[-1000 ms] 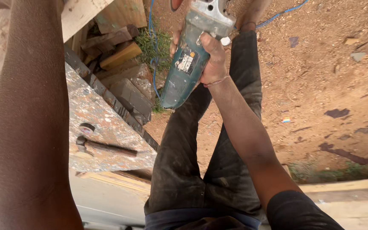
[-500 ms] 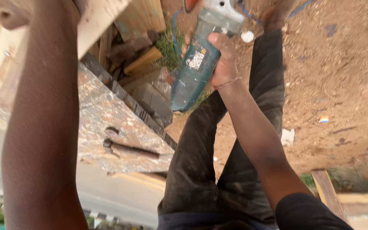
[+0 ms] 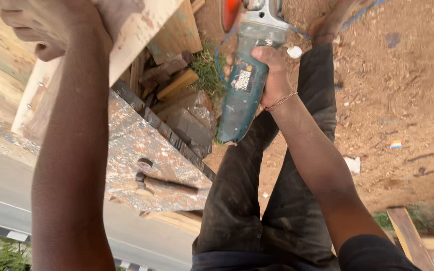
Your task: The person uses an angle grinder with a sanding disc to smooth the surface of a large wooden plank resting on a workbench. They move the tool back and forth along the wood, occasionally repositioning their hands to maintain control.
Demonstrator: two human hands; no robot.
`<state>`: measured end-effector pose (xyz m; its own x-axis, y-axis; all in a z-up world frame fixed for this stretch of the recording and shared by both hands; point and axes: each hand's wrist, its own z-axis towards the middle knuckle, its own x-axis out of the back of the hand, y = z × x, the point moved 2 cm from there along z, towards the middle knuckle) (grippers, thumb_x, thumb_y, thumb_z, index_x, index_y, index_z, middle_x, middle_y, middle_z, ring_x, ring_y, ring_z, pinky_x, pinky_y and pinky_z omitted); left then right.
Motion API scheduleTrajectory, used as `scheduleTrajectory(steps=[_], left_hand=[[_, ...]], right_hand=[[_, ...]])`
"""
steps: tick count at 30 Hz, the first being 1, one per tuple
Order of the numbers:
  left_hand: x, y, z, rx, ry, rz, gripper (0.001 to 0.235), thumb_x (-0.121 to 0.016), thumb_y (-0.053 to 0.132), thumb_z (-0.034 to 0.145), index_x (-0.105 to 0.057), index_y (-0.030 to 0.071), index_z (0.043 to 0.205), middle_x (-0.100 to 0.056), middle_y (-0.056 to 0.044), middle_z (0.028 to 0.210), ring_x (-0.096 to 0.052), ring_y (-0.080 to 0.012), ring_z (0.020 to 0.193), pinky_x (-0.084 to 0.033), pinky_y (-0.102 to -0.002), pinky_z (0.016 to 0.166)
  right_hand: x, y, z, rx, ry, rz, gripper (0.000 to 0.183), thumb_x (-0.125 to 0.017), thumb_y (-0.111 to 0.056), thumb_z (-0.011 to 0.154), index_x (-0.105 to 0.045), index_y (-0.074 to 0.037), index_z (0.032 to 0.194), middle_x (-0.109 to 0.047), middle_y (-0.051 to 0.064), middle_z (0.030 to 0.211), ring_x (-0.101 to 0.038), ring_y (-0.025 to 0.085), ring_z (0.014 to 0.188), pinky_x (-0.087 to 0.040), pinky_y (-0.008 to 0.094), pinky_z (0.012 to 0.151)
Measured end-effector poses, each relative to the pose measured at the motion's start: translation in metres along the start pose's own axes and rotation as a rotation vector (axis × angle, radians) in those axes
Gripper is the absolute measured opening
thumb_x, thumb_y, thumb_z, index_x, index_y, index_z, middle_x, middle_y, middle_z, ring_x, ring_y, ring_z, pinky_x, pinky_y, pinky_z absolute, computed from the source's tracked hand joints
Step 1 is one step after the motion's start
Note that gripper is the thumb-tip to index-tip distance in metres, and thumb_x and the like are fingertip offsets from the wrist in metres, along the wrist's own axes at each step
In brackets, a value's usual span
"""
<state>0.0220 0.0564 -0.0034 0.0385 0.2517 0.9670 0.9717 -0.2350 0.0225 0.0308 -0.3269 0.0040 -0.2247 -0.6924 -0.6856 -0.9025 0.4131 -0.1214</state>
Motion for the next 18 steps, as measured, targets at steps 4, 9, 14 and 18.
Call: scheduleTrajectory(steps=[4,9,14,18], left_hand=[[-0.007,-0.023,0.01,-0.069,0.124,0.097,0.085,-0.06,0.065,0.098,-0.029,-0.001,0.142,-0.033,-0.008,0.136,-0.035,-0.0218,0.131,-0.028,-0.058,0.109],[-0.012,-0.02,0.015,0.012,-0.075,0.343,0.061,-0.044,0.063,0.1,-0.044,0.013,0.135,-0.044,-0.005,0.133,-0.044,-0.0165,0.131,-0.029,-0.059,0.113],[0.016,0.028,-0.007,0.12,0.109,0.11,0.078,-0.044,0.069,0.095,-0.035,0.005,0.139,-0.04,-0.013,0.134,-0.037,-0.0257,0.127,-0.035,-0.058,0.1],[0.029,0.033,-0.019,0.099,0.048,0.203,0.079,-0.036,0.07,0.096,-0.032,0.003,0.138,-0.037,-0.016,0.135,-0.038,-0.0244,0.127,-0.032,-0.06,0.096]], right_hand=[[0.002,0.012,-0.004,0.046,-0.229,-0.114,0.063,-0.08,-0.038,0.086,-0.058,0.002,0.129,-0.067,0.018,0.107,-0.07,0.027,0.088,-0.062,0.04,0.08],[0.003,0.002,0.033,-0.199,-0.014,-0.018,0.062,-0.076,-0.04,0.082,-0.061,0.002,0.126,-0.07,0.017,0.103,-0.073,0.027,0.09,-0.064,0.042,0.082],[0.01,-0.014,0.041,-0.147,0.131,0.013,0.058,-0.073,-0.039,0.083,-0.059,-0.002,0.125,-0.071,0.017,0.1,-0.073,0.028,0.085,-0.063,0.043,0.08],[0.017,0.007,0.002,-0.121,-0.047,0.129,0.06,-0.076,-0.036,0.086,-0.057,0.001,0.128,-0.07,0.017,0.107,-0.072,0.027,0.092,-0.062,0.043,0.085]])
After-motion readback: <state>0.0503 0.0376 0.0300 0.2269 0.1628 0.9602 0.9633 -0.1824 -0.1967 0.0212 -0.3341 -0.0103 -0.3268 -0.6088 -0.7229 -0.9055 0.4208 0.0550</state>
